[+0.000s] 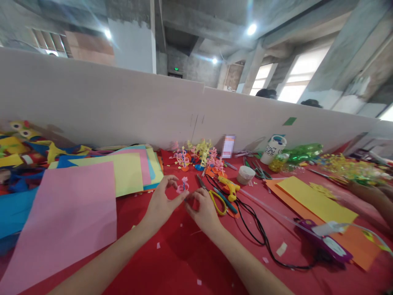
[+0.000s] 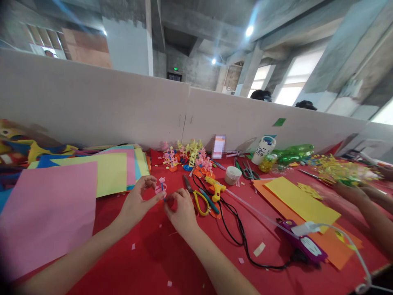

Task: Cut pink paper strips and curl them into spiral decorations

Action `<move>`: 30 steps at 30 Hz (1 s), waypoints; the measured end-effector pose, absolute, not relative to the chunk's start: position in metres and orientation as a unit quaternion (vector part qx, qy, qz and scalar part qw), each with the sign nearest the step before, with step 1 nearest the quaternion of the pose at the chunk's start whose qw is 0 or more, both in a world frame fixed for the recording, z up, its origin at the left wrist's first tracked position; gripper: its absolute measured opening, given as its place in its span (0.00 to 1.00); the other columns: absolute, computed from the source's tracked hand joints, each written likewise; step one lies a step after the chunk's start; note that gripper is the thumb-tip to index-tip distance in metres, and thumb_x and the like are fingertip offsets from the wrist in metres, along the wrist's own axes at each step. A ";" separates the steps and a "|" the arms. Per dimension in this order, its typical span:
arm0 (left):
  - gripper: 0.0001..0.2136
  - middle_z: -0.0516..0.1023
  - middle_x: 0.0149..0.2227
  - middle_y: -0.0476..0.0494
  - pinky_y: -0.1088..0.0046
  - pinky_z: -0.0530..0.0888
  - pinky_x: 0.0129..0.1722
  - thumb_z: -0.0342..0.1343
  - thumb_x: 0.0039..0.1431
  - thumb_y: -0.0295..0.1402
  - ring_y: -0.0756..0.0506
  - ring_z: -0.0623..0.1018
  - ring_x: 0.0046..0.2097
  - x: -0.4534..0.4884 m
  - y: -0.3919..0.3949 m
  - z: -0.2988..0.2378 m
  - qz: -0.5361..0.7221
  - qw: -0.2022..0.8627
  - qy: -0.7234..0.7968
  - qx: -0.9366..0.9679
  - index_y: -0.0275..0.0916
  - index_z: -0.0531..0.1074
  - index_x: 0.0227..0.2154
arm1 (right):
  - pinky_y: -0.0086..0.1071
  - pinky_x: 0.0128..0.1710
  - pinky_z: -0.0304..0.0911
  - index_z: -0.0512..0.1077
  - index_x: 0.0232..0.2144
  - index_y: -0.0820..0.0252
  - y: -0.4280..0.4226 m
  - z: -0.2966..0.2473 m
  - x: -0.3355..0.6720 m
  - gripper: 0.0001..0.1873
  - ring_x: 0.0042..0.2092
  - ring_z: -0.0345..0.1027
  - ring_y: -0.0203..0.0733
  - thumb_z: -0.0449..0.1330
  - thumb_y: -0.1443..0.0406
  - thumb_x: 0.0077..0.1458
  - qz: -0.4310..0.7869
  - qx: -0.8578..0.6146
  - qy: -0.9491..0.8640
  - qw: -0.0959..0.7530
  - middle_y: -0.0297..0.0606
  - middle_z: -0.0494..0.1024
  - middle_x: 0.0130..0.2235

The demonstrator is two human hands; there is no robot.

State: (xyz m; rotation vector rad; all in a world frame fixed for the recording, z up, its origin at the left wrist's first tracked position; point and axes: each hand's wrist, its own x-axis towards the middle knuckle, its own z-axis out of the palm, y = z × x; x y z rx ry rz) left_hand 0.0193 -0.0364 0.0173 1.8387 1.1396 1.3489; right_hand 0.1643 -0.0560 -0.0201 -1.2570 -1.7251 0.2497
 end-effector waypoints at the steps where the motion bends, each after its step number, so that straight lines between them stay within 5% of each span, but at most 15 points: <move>1: 0.13 0.68 0.33 0.50 0.64 0.67 0.46 0.58 0.49 0.34 0.46 0.72 0.40 0.019 -0.036 0.018 0.508 0.297 0.424 0.689 0.41 0.62 0.37 | 0.36 0.38 0.62 0.70 0.24 0.59 -0.056 -0.020 0.165 0.04 0.34 0.64 0.42 0.58 0.72 0.45 0.101 -0.515 -0.704 0.479 0.38 0.70 0.30; 18: 0.08 0.73 0.37 0.46 0.62 0.67 0.48 0.58 0.49 0.31 0.45 0.73 0.42 0.020 -0.033 0.014 0.509 0.358 0.396 0.676 0.41 0.67 0.33 | 0.35 0.37 0.62 0.70 0.25 0.58 -0.055 -0.021 0.166 0.04 0.35 0.65 0.42 0.58 0.71 0.46 0.103 -0.508 -0.707 0.481 0.37 0.70 0.30; 30: 0.16 0.73 0.42 0.44 0.61 0.67 0.50 0.52 0.47 0.24 0.45 0.72 0.46 0.020 -0.036 0.016 0.515 0.358 0.374 0.683 0.41 0.66 0.40 | 0.35 0.37 0.62 0.71 0.26 0.58 -0.056 -0.017 0.167 0.05 0.35 0.65 0.42 0.58 0.72 0.45 0.104 -0.505 -0.710 0.480 0.38 0.70 0.30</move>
